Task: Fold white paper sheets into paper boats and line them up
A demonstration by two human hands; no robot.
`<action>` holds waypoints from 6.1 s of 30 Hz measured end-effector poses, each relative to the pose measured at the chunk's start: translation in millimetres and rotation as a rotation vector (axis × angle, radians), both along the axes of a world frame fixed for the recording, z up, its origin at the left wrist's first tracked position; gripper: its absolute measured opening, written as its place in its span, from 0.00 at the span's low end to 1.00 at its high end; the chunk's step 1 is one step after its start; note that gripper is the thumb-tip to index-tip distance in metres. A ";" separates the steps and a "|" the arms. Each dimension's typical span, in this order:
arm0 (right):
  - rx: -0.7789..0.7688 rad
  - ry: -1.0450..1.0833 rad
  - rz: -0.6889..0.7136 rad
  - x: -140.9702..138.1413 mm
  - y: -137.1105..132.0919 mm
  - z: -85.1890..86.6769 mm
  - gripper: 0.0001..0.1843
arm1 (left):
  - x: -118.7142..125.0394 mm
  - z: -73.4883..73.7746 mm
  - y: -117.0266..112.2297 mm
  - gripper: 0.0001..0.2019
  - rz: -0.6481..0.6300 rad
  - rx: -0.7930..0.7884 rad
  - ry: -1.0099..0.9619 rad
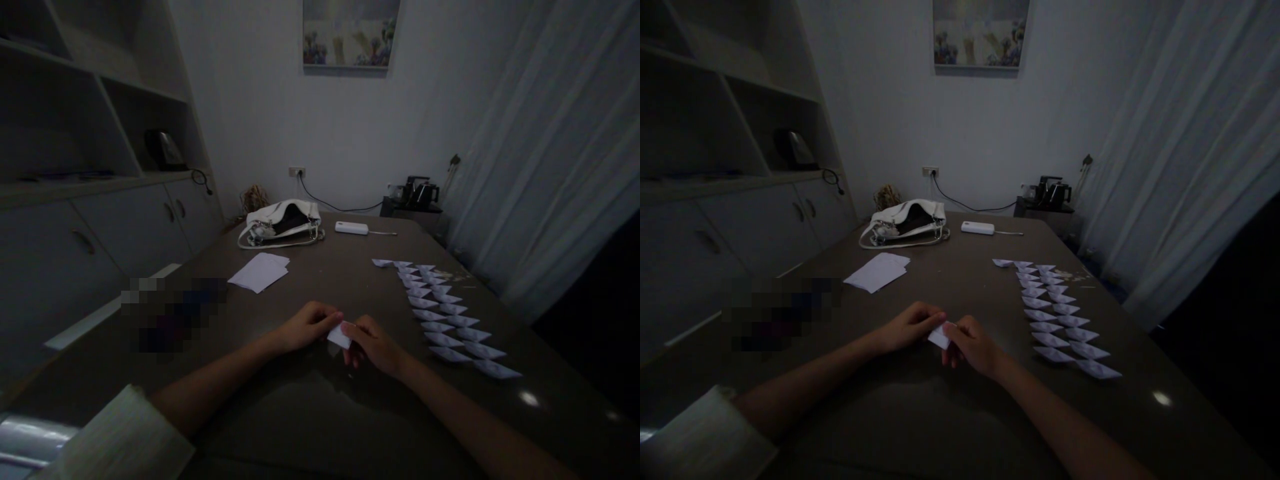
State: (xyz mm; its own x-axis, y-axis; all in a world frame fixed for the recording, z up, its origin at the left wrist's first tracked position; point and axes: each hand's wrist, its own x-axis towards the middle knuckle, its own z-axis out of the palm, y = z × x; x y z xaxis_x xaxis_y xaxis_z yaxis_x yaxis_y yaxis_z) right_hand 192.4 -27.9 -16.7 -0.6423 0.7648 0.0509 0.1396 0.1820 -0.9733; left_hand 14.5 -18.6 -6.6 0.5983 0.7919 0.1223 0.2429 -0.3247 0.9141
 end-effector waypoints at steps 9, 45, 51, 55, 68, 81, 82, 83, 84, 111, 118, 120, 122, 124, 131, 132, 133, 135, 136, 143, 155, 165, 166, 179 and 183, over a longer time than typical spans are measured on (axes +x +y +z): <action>0.024 0.051 -0.058 1.0 -2.2 2.8 0.33 | -1.8 3.0 0.1 0.22 0.065 0.020 -0.062; 0.065 0.201 -0.199 7.8 9.0 7.0 0.11 | -1.7 -1.3 11.2 0.18 0.154 -0.172 -0.256; 0.076 0.180 -0.226 7.2 9.6 5.4 0.13 | -1.3 0.6 10.7 0.19 0.155 -0.187 -0.270; 0.098 0.201 -0.294 6.7 12.7 4.2 0.13 | -0.9 1.2 10.4 0.15 0.171 -0.138 -0.349; 0.103 0.241 -0.382 6.5 15.5 6.8 0.17 | -3.7 5.3 7.9 0.14 0.188 -0.033 -0.315; 0.182 0.239 -0.404 6.1 14.3 5.4 0.14 | -2.1 6.2 10.5 0.11 0.257 -0.047 -0.371; 0.196 0.239 -0.407 6.3 14.4 4.7 0.14 | -2.1 5.9 10.7 0.11 0.261 -0.042 -0.372; 0.209 0.239 -0.411 6.6 14.7 4.0 0.13 | -2.2 5.7 10.7 0.11 0.266 -0.038 -0.372; 0.219 0.236 -0.416 6.9 15.1 3.3 0.12 | -2.2 5.7 10.5 0.12 0.271 -0.033 -0.371; 0.275 0.253 -0.494 7.8 16.5 2.0 0.11 | -1.4 7.1 9.8 0.13 0.305 -0.113 -0.402; 0.419 0.133 -0.490 7.8 13.2 -0.2 0.09 | -1.0 6.3 7.2 0.19 0.244 -0.132 -0.291; 0.450 0.118 -0.471 7.5 12.1 0.2 0.08 | -0.4 4.2 7.7 0.20 0.222 -0.171 -0.274; 0.476 0.106 -0.456 7.3 11.3 0.6 0.07 | -0.1 2.4 8.6 0.19 0.216 -0.204 -0.276; 0.489 0.094 -0.449 7.2 10.9 0.7 0.07 | -0.1 1.1 9.7 0.17 0.224 -0.219 -0.293; 0.452 0.125 -0.452 6.0 13.2 -2.0 0.07 | 0.3 -0.6 11.6 0.16 0.237 -0.207 -0.346; 0.442 0.134 -0.453 5.8 13.6 -2.5 0.07 | 0.5 -0.4 11.4 0.16 0.243 -0.208 -0.345; 0.436 0.141 -0.455 5.5 14.0 -3.1 0.07 | 0.6 -0.1 11.2 0.16 0.250 -0.210 -0.341; 0.435 0.150 -0.457 5.4 14.6 -4.2 0.07 | 0.7 0.5 10.9 0.15 0.264 -0.210 -0.330; 0.437 0.150 -0.453 5.5 14.7 -4.7 0.07 | 0.7 0.7 10.9 0.15 0.268 -0.208 -0.325; 0.460 0.126 -0.431 6.9 12.6 -3.8 0.07 | 0.9 2.0 10.9 0.14 0.277 -0.211 -0.302; 0.348 0.170 -0.450 4.1 12.7 -1.9 0.08 | 1.0 1.5 9.4 0.14 0.285 -0.205 -0.319; 0.027 0.160 -0.400 5.3 22.0 -7.3 0.19 | -0.6 -1.5 12.4 0.15 0.354 -0.112 -0.275; 0.022 0.152 -0.389 5.0 21.7 -7.4 0.19 | -0.7 -2.1 12.3 0.15 0.346 -0.105 -0.265; 0.205 0.092 -0.401 3.7 17.9 -4.5 0.14 | 0.7 0.0 11.5 0.15 0.346 -0.151 -0.246; 0.198 0.073 -0.415 4.4 16.1 -2.7 0.15 | 0.9 2.0 11.1 0.15 0.376 -0.162 -0.252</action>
State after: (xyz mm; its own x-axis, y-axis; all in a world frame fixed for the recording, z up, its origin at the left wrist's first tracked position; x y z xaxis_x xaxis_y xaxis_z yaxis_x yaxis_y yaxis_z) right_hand 196.8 -11.8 -19.4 -0.2733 0.9272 0.2560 0.1722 0.3090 -0.9354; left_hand 15.3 -7.5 -4.6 0.2343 0.9686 0.0836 0.0807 -0.1051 0.9912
